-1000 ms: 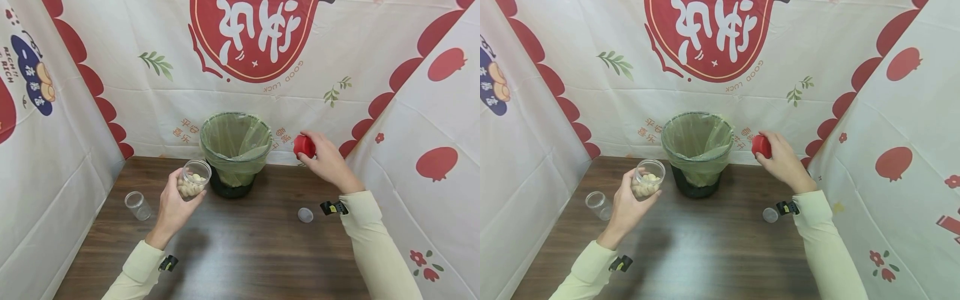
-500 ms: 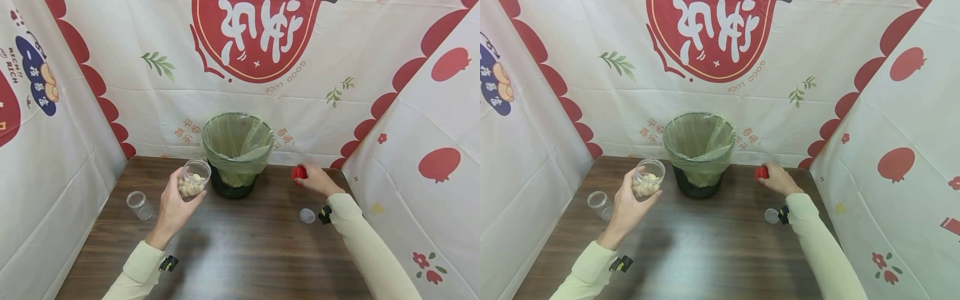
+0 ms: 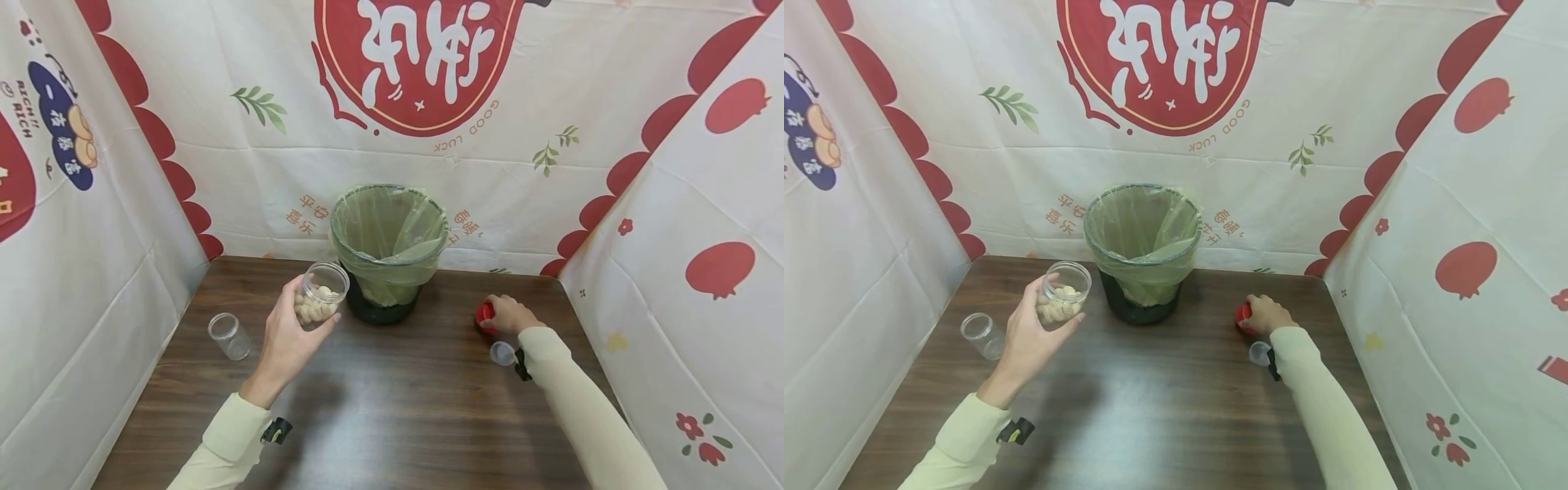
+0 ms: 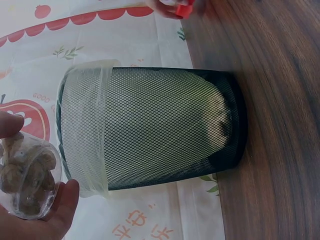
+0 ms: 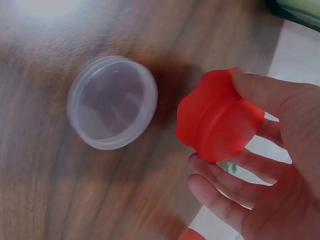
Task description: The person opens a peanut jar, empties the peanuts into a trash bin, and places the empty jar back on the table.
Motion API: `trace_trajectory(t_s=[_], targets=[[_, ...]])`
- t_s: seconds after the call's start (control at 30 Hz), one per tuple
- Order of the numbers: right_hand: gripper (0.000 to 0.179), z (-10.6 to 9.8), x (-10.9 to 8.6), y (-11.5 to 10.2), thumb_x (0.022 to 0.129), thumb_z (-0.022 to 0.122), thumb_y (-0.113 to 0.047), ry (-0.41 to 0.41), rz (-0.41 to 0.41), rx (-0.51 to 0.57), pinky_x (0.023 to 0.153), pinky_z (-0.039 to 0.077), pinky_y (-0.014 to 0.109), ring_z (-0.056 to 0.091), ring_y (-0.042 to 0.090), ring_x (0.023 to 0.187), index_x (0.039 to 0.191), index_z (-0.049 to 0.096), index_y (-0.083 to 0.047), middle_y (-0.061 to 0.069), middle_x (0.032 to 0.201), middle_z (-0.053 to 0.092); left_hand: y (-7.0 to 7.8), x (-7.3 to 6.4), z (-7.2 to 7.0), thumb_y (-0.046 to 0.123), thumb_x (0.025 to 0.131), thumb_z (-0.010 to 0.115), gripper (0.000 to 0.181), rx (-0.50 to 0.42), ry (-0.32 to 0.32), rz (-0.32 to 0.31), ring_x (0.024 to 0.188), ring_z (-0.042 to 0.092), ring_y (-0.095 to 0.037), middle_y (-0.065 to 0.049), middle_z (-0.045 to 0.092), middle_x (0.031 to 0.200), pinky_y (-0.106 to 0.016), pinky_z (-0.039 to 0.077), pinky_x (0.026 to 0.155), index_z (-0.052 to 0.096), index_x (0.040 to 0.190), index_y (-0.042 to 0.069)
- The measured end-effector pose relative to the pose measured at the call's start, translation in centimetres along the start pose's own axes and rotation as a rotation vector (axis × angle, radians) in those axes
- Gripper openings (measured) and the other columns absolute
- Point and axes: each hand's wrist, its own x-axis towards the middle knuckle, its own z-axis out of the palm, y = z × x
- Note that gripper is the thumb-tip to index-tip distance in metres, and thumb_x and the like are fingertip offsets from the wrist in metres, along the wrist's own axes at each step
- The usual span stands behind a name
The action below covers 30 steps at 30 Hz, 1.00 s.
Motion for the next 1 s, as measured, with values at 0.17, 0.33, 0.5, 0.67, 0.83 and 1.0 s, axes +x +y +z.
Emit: trace_trajectory(t_s=[0.17,0.33,0.5,0.67,0.83,1.0], targets=[[0.071,0.9,0.1,0.3,0.095,0.081,-0.03,-0.025,0.017,-0.009,0.099,0.057,0.067,0.063,0.046,0.116,0.151,0.051,0.003,0.033,0.138,0.059,-0.1,0.0,0.0,0.021,0.082,0.094,0.086,-0.003,-0.002,-0.002,0.118,0.065,-0.035,-0.018,0.065,0.136,-0.053,0.053,0.099,0.049,0.154,0.007],[0.07,1.5,0.4,0.6,0.095,0.082,-0.03,-0.021,0.011,-0.02,0.099,0.056,0.068,0.063,0.047,0.116,0.15,0.053,0.003,0.033,0.138,0.059,-0.2,0.0,0.1,0.019,0.081,0.094,0.085,-0.003,0.009,0.009,0.117,0.065,-0.034,-0.017,0.065,0.136,-0.052,0.053,0.099,0.05,0.153,0.007],[0.072,2.0,0.6,0.7,0.095,0.081,-0.031,-0.024,0.024,-0.014,0.1,0.055,0.069,0.063,0.048,0.118,0.151,0.051,0.003,0.034,0.139,0.058,-0.1,0.2,0.0,0.016,0.08,0.093,0.086,-0.001,0.032,0.022,0.118,0.064,-0.035,-0.018,0.064,0.136,-0.052,0.051,0.1,0.049,0.153,0.005],[0.073,2.0,0.5,0.6,0.094,0.082,-0.029,-0.032,0.042,0.0,0.1,0.055,0.071,0.062,0.048,0.117,0.151,0.051,0.003,0.033,0.138,0.059,-0.2,0.6,-0.3,0.013,0.079,0.092,0.085,-0.019,0.058,0.02,0.118,0.062,-0.033,-0.017,0.062,0.136,-0.051,0.05,0.101,0.049,0.153,0.006],[0.072,1.2,0.2,0.7,0.094,0.082,-0.027,-0.03,0.034,0.001,0.102,0.055,0.07,0.063,0.049,0.121,0.151,0.052,0.005,0.034,0.14,0.058,-0.4,1.1,-0.7,0.011,0.078,0.09,0.084,-0.024,0.097,0.027,0.118,0.061,-0.034,-0.018,0.062,0.137,-0.048,0.048,0.101,0.05,0.152,0.004],[0.072,-1.7,-0.3,0.1,0.098,0.079,-0.024,-0.002,0.021,-0.008,0.108,0.05,0.072,0.058,0.055,0.133,0.154,0.047,0.007,0.038,0.149,0.052,-0.2,1.7,-1.3,0.008,0.079,0.087,0.082,-0.031,0.13,0.02,0.124,0.059,-0.034,-0.019,0.06,0.141,-0.049,0.047,0.104,0.049,0.152,0.003]])
